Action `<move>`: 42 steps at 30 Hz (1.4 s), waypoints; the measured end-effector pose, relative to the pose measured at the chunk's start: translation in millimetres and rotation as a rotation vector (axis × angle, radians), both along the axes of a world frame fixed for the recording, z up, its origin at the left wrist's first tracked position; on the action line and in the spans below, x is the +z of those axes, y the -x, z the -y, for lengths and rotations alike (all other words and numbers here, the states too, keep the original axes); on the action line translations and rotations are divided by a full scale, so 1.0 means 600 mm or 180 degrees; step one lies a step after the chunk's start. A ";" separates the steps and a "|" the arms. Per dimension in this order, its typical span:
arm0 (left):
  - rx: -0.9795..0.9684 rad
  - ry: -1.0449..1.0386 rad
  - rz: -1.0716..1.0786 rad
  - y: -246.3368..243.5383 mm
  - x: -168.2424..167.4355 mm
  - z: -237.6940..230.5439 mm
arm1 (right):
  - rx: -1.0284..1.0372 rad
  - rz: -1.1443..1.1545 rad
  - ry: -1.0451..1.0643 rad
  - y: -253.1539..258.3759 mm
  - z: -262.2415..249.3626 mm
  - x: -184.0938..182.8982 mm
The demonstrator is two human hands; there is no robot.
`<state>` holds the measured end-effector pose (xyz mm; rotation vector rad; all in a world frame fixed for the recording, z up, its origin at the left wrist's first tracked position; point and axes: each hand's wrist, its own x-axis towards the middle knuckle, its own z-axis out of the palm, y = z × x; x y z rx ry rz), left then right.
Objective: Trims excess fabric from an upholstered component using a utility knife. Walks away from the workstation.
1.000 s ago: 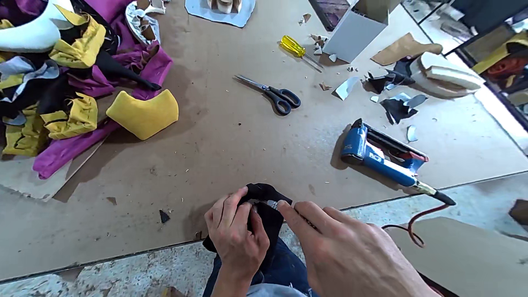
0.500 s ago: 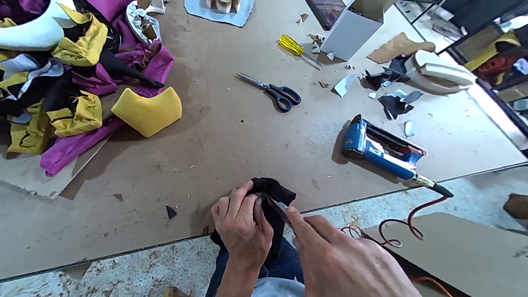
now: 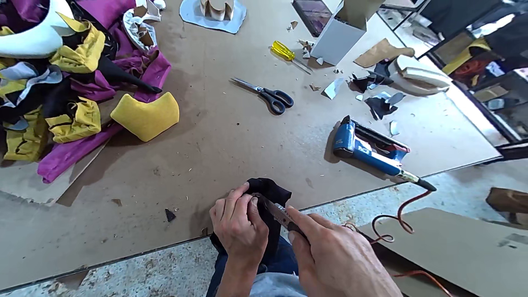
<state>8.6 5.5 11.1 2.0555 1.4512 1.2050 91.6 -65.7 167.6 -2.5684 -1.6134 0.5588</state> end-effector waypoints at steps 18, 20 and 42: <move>0.0210 0.0275 0.0406 0.002 0.005 -0.005 | -0.0568 -0.0999 -0.0080 -0.034 0.029 0.021; 0.0305 0.0283 0.0561 0.003 0.004 -0.002 | -0.0618 -0.1029 -0.0364 -0.071 0.063 0.054; 0.0210 0.0253 0.2101 0.031 0.017 0.009 | 0.0181 -0.2423 -0.1410 -0.076 0.009 -0.145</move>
